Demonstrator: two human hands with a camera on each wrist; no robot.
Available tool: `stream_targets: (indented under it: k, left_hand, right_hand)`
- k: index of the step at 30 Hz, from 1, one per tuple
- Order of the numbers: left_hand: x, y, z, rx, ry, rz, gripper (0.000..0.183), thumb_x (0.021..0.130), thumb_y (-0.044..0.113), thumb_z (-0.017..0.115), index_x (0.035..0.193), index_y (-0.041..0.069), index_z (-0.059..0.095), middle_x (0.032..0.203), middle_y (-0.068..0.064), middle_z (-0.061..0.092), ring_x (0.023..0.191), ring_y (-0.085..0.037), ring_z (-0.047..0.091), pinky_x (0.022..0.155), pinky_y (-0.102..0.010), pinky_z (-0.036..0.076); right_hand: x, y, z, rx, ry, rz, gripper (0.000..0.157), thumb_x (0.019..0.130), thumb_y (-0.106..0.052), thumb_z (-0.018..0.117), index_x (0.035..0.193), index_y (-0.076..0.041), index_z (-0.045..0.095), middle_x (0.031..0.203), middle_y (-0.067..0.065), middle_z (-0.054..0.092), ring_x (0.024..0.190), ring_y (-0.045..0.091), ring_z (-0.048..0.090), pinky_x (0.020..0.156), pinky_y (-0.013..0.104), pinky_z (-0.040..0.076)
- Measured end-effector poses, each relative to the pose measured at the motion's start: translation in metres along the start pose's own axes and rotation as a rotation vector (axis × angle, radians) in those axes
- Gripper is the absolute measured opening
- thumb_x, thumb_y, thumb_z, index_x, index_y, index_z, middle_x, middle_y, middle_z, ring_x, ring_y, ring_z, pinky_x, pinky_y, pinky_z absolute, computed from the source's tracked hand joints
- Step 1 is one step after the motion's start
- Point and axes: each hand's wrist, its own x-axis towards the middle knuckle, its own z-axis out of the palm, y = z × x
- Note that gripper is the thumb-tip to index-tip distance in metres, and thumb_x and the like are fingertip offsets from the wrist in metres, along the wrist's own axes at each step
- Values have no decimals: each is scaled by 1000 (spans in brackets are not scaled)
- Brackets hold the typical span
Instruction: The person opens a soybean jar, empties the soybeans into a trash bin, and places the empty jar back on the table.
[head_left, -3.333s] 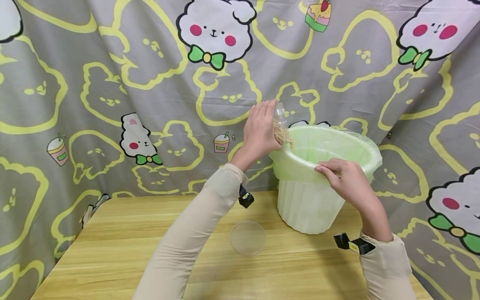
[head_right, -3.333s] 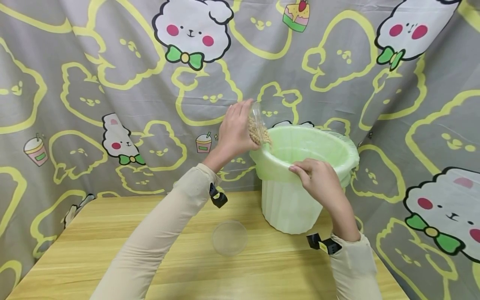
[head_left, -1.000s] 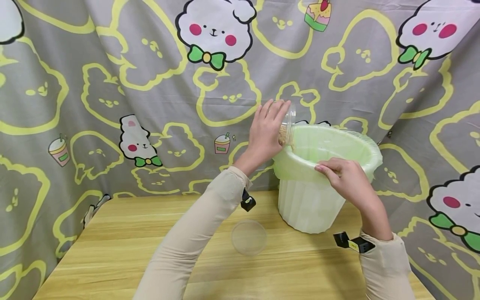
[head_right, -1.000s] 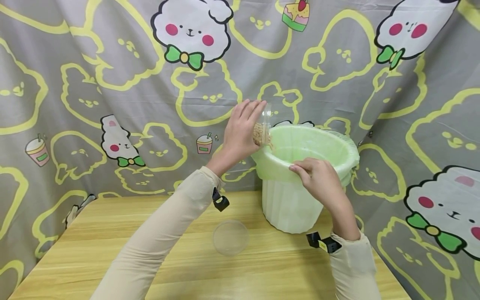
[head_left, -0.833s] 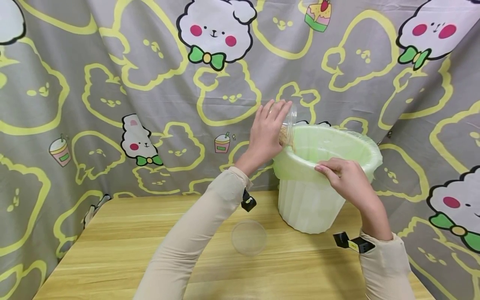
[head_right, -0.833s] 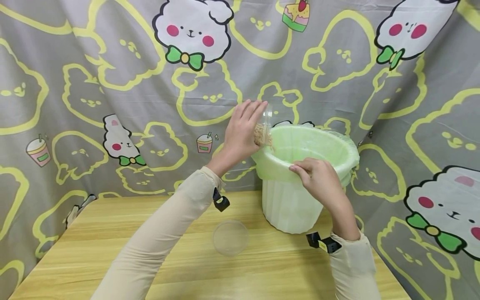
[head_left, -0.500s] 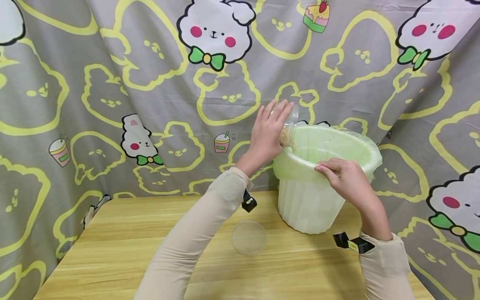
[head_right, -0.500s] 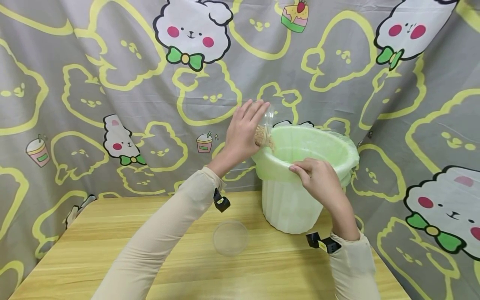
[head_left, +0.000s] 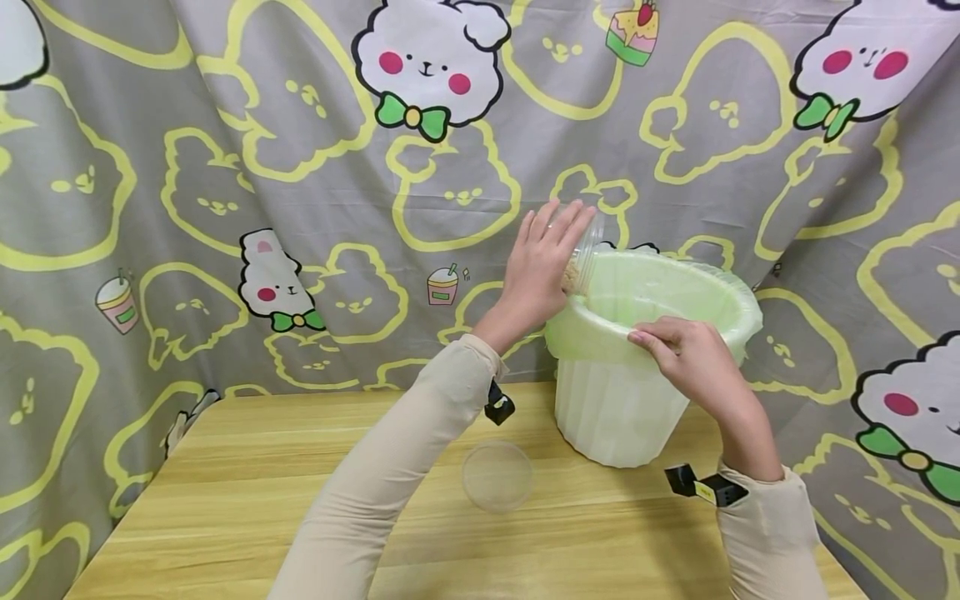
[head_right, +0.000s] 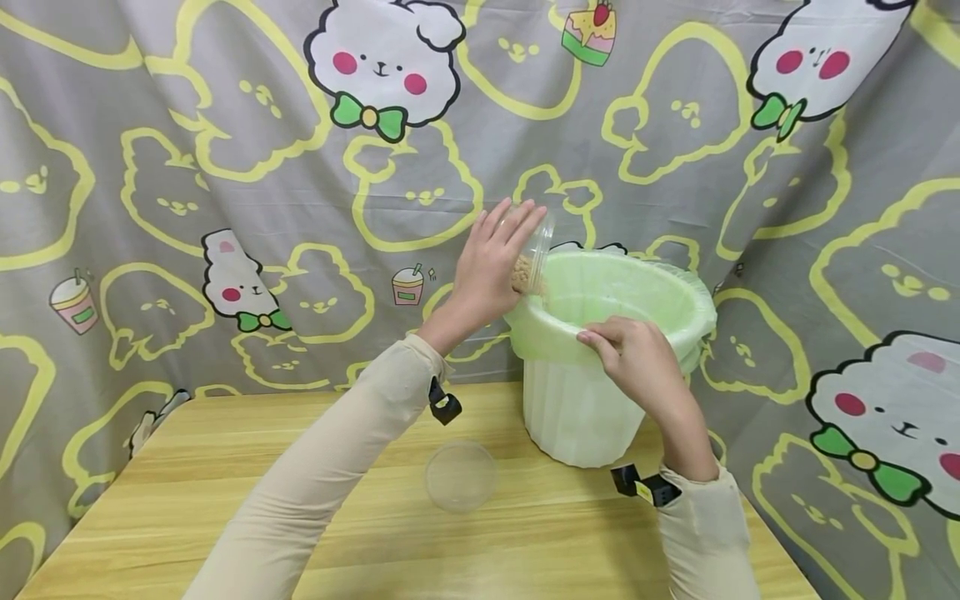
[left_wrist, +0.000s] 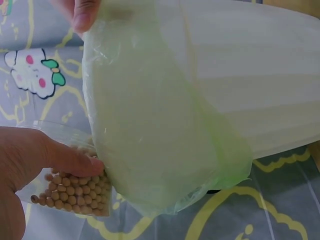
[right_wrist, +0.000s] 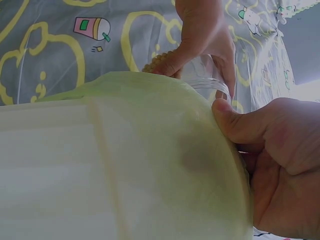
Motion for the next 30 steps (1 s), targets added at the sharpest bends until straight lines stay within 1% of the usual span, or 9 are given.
stream_targets:
  k: [2,3,6,11,16,18,22,26,30]
  left_hand:
    - [-1,2,0,7,3,5,101,64,4,71,150,23,22,154,3,24,144,-22,13,119,-37,1]
    - [-1,3,0,12,5,7,101,63,1,68,150,23,22,154,3,24,144,-22,13,119,-37,1]
    - [-1,6,-1,21,6,13,100,64,3,69,150,23,22,155,3,24,145,-22,12,118,-38,1]
    - [-2,10,-1,38,10,24,100,65,4,70,150,23,21,155,3,22,145,-22,11,118,-38,0]
    - [-4,14,-2,57,20,40,96,68,2,66,150,24,21,155,3,23,145,-22,12,119,-39,1]
    - [-3,14,-3,71,20,43,96,68,2,66,150,24,21,155,4,23,145,-22,12,119,-40,4]
    - [-3,16,-3,95,9,45,95,69,1,65,150,24,20,156,4,21,145,-21,11,119,-40,5]
    - [-3,17,-4,95,-5,51,96,70,1,65,151,25,19,156,4,19,145,-21,9,118,-39,-1]
    - [-3,17,-4,105,3,60,91,73,0,61,150,25,20,156,5,19,146,-21,9,118,-38,-3]
  right_hand:
    - [-1,1,-1,5,-3,-1,18,89,-19,64,95,-6,75,81,4,71,70,17,62,61,31,47]
    - [-1,2,-1,8,-4,-1,18,89,-19,64,95,-6,75,81,4,71,71,17,62,62,32,47]
    - [-2,3,-2,14,-8,-4,18,89,-19,64,96,-6,75,82,5,71,71,18,63,61,31,47]
    - [-5,6,-5,31,-15,-9,19,90,-18,63,98,-5,74,87,9,72,77,22,67,64,33,49]
    - [-6,9,-8,44,-22,-14,20,90,-19,63,99,-5,74,89,10,73,80,25,68,65,36,50]
    - [-7,10,-8,48,-24,-16,20,90,-19,63,99,-5,74,90,10,73,81,26,68,66,37,50]
    - [-7,11,-9,52,-28,-21,21,90,-19,62,99,-4,74,90,11,73,81,27,68,67,39,51]
    - [-7,11,-9,58,-31,-15,21,91,-19,62,100,-3,74,92,12,72,83,28,68,68,43,52]
    - [-7,11,-9,64,-34,-9,23,91,-19,62,101,-2,73,93,14,72,84,30,68,70,46,52]
